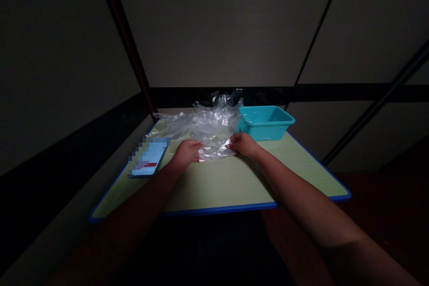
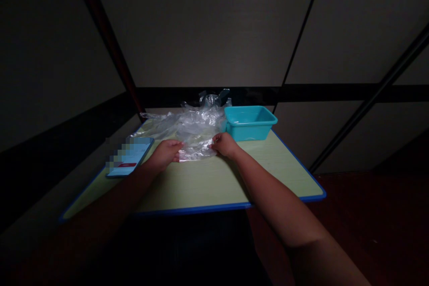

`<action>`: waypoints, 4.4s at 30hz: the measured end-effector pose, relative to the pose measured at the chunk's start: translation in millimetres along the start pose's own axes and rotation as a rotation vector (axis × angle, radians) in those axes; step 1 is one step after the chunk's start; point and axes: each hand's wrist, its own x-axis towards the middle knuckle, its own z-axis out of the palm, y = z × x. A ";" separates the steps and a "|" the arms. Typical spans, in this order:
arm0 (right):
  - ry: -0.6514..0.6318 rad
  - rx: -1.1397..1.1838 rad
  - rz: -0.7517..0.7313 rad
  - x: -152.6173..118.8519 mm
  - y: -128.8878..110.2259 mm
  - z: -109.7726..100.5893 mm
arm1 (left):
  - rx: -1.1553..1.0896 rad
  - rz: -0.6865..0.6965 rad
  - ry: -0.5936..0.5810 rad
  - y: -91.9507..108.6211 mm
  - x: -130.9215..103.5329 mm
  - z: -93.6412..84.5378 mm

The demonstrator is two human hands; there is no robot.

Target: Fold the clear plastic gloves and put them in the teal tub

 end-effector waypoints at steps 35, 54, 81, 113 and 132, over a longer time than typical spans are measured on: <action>-0.390 -1.049 -0.093 -43.8 -30.8 26.4 | 1.252 0.519 -0.319 -18.2 -11.8 10.5; -0.367 -1.057 -0.056 -42.2 -29.1 16.1 | 1.139 0.772 -0.332 -16.2 -17.4 22.0; 0.274 0.524 0.359 -27.7 -53.5 -6.1 | 0.939 0.946 -0.329 -10.5 3.1 1.9; 0.031 0.018 0.255 -29.8 -32.6 4.5 | 0.925 0.923 -0.359 -12.8 5.5 2.7; 0.002 -0.089 0.098 -27.0 -32.1 -0.1 | 0.905 0.930 -0.362 -12.5 4.8 3.2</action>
